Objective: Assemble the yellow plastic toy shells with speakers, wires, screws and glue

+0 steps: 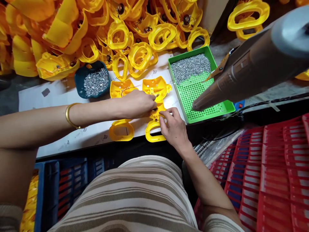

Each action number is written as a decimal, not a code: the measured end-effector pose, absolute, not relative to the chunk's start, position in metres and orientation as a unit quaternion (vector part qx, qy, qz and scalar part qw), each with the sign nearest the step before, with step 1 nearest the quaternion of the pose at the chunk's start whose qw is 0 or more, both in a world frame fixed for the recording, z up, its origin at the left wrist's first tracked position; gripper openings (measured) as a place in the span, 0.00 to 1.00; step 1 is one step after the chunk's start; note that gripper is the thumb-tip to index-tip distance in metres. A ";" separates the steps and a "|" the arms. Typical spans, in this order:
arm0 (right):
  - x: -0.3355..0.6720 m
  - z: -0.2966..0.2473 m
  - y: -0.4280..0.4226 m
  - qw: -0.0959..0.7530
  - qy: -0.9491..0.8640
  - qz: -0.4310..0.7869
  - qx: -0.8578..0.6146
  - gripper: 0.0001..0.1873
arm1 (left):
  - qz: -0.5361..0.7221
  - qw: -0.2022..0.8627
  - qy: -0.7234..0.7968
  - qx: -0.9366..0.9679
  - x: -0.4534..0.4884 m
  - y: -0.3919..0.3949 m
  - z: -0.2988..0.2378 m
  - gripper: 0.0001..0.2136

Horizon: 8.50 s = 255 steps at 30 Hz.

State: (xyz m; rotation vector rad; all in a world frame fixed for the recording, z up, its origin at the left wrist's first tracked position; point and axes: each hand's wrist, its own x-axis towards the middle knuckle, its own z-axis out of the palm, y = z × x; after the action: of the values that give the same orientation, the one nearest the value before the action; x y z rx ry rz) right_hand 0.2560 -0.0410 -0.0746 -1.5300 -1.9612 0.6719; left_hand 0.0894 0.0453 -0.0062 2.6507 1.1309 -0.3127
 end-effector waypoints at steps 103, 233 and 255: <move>0.236 -0.048 -0.038 0.395 -0.651 0.327 -0.560 0.12 | 0.179 0.418 0.560 0.692 0.036 0.017 -0.029 0.15; 0.206 -0.052 -0.023 0.328 -0.879 0.060 -0.341 0.11 | 0.257 0.007 0.692 0.675 -0.031 -0.022 -0.084 0.14; 0.164 -0.063 -0.017 0.372 -0.508 0.645 -0.432 0.23 | 0.596 0.509 0.478 0.396 0.000 -0.022 -0.073 0.14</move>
State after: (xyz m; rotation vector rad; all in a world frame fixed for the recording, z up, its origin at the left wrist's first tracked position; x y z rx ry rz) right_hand 0.1639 -0.0166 -0.0626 -1.1084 -1.3030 1.6541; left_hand 0.0003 -0.0220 -0.0733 0.9550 1.1521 1.4352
